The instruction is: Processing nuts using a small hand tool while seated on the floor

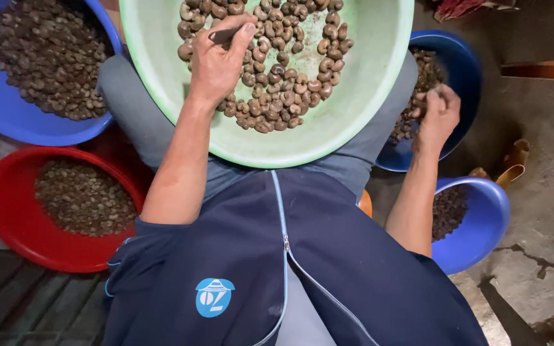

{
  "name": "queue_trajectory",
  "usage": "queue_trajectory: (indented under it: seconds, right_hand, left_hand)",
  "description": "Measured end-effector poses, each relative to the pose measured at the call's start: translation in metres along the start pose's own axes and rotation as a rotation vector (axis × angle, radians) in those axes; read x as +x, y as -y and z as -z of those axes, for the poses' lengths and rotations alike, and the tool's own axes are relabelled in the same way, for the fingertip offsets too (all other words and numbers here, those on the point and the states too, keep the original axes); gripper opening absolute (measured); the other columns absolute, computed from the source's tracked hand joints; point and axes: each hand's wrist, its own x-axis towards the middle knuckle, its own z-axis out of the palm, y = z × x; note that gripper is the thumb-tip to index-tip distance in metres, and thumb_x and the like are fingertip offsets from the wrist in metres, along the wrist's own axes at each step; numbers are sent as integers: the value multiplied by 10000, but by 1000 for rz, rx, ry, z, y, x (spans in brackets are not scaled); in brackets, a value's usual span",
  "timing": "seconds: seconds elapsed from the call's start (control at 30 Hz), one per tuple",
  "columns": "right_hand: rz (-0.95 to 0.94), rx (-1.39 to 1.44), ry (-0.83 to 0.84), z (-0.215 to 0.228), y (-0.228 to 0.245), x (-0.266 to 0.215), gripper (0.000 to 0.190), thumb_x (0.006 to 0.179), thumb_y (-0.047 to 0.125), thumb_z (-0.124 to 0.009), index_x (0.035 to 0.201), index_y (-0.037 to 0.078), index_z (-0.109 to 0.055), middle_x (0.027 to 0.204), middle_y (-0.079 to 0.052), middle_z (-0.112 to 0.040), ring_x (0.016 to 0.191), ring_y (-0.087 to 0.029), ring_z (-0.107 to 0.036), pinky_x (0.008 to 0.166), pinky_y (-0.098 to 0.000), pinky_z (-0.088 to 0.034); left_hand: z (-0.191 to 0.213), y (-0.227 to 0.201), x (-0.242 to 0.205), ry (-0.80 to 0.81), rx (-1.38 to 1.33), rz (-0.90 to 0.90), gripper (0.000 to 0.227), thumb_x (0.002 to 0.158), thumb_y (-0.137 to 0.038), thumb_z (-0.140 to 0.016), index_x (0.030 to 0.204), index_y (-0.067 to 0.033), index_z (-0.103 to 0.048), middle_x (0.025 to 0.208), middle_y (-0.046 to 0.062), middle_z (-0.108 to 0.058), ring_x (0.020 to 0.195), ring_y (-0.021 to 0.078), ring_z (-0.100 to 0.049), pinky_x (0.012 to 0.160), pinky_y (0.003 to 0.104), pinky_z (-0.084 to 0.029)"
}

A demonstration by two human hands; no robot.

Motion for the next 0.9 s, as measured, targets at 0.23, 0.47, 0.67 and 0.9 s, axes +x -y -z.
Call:
queue_trajectory:
  seconds: [0.23,0.47,0.67,0.9]
  right_hand:
    - [326,-46,-116,-49,70,-10,317,1124,128,-543,1420,23,-496,945,-87,-727,627,-75,-537,531,-200,-439]
    - [788,-428,488,-171,123,-3,213,1051,15,-669,1246,-16,-588,1015,-155,-743,722,-245,-675,572,-350,-514]
    - [912,-890,419,-240,62,33,459,921,96,-740,1340,83,-552,1228,-203,-649,887,-476,-672,703,-564,-538]
    - [1050,-951,329,-244,24,44,428,887,68,-715,1248,-30,-507,1100,-229,-625,749,-371,-693,601,-484,-590]
  left_hand:
    - [-2,2,-1,31,7,25,205,1034,-105,-675,1185,6,-759,767,24,-697,596,103,-524,495,247,-386]
    - [-4,27,-5,50,105,112,224,1019,-109,-655,1230,-70,-720,976,91,-800,696,114,-687,524,229,-519]
    - [-2,22,-5,8,202,81,236,988,-77,-659,1213,-91,-728,1071,81,-804,647,101,-630,538,228,-517]
    - [-2,4,-2,21,223,-10,224,975,-44,-661,1185,4,-722,1127,150,-780,894,248,-783,783,316,-650]
